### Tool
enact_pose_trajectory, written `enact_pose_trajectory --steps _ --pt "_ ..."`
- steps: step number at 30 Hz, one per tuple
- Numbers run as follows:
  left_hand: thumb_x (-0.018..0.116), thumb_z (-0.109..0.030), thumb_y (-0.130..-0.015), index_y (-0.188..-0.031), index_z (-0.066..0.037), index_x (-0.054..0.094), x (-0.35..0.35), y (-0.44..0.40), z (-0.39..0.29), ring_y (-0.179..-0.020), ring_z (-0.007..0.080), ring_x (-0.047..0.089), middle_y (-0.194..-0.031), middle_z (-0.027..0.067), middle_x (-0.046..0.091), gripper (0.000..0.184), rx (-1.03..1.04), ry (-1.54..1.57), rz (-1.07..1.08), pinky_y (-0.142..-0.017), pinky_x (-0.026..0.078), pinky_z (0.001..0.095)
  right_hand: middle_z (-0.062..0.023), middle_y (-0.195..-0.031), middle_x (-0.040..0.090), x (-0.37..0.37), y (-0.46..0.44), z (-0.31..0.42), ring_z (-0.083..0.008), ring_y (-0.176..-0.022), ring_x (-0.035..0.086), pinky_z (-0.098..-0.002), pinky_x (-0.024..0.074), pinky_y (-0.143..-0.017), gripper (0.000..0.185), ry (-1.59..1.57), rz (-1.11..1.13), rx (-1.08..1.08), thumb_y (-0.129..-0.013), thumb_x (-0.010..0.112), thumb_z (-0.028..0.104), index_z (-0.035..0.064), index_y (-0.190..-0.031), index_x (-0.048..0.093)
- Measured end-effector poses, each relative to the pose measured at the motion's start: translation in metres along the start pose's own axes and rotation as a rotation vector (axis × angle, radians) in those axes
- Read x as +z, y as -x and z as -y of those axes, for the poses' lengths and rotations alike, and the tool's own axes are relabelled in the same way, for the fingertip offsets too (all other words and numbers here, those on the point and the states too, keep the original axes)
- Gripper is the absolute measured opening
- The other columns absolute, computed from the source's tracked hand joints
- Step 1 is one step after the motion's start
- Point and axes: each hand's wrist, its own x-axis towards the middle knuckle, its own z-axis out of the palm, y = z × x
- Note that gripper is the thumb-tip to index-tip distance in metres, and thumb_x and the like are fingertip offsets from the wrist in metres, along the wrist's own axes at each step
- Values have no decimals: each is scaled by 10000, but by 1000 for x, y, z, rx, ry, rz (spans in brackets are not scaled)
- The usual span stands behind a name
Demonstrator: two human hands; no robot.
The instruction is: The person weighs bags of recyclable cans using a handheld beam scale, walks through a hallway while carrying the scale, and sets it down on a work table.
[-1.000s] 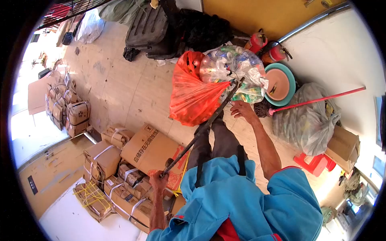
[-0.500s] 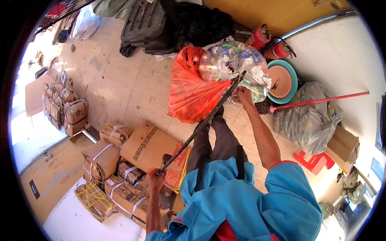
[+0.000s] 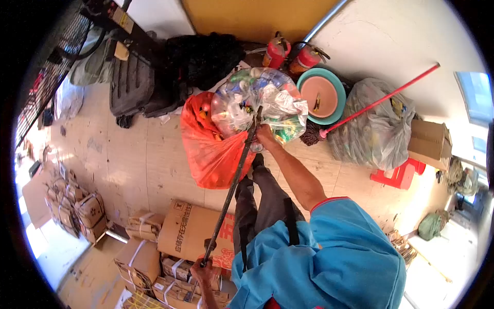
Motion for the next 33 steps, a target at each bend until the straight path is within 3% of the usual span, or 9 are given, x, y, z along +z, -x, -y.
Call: enact_pose_trajectory --steps 9,11,16,21,24,26,28,30,33 --pt "750 -247 -742 -720 -18 675 -25 -10 -46 -439 153 474 -507 42 530 242 45 -18 4 -459 379 355 -108 -683 608 13 7 -22 -237 -534 618 -379 507 -466 380 -251 -63 62 -981 480 321 -32 -890 589" --pt "752 -239 -747 -737 1 681 -6 -20 11 -431 152 447 -514 61 536 251 45 9 13 -453 361 369 -107 -638 573 11 2 -25 -235 -515 600 -343 477 -445 374 -132 -123 72 -995 469 290 -58 -886 553" --pt "761 -240 -791 -710 25 651 -22 3 -45 -457 169 394 -530 85 519 298 150 24 -67 -466 342 421 -95 -495 489 -2 10 -43 -208 -419 458 -433 364 -443 577 36 -149 49 -952 546 352 -8 -508 467" --pt "767 -214 -772 -671 3 615 -30 1 -26 -509 190 402 -535 65 487 283 7 69 66 -497 340 426 -111 -542 532 -9 -23 -94 -232 -465 531 -405 417 -444 498 448 -68 -127 -968 506 336 -21 -624 544" --pt "764 -222 -775 -677 -1 621 -29 -2 -23 -510 191 412 -539 68 495 281 27 63 66 -496 348 423 -105 -549 529 -2 54 -22 -229 -457 578 -369 456 -385 440 206 -97 155 -993 471 329 -37 -795 614" --pt "762 -228 -777 -682 -4 624 -27 -4 -22 -510 191 419 -541 69 501 280 36 56 76 -496 353 422 -114 -604 549 -9 9 -84 -221 -509 550 -402 455 -472 443 491 -14 -151 -993 470 348 -35 -808 595" --pt "761 -234 -779 -686 -6 628 -29 -3 -19 -510 192 425 -544 71 506 279 35 47 87 -496 358 420 -109 -616 538 -4 22 -77 -212 -526 520 -413 449 -508 450 426 -22 -84 -992 470 369 -29 -819 588" --pt "759 -239 -781 -690 -9 631 -30 -3 -17 -510 193 432 -546 73 512 279 39 42 96 -495 364 419 -89 -585 496 7 50 -46 -204 -508 488 -403 436 -493 459 8 -122 342 -989 470 394 -18 -829 595" --pt "757 -248 -784 -697 -13 637 -31 0 -12 -511 194 442 -549 76 520 278 43 37 104 -495 372 416 -79 -589 552 7 57 -58 -195 -436 513 -363 410 -397 451 -137 -12 313 -1000 472 355 2 -738 576"
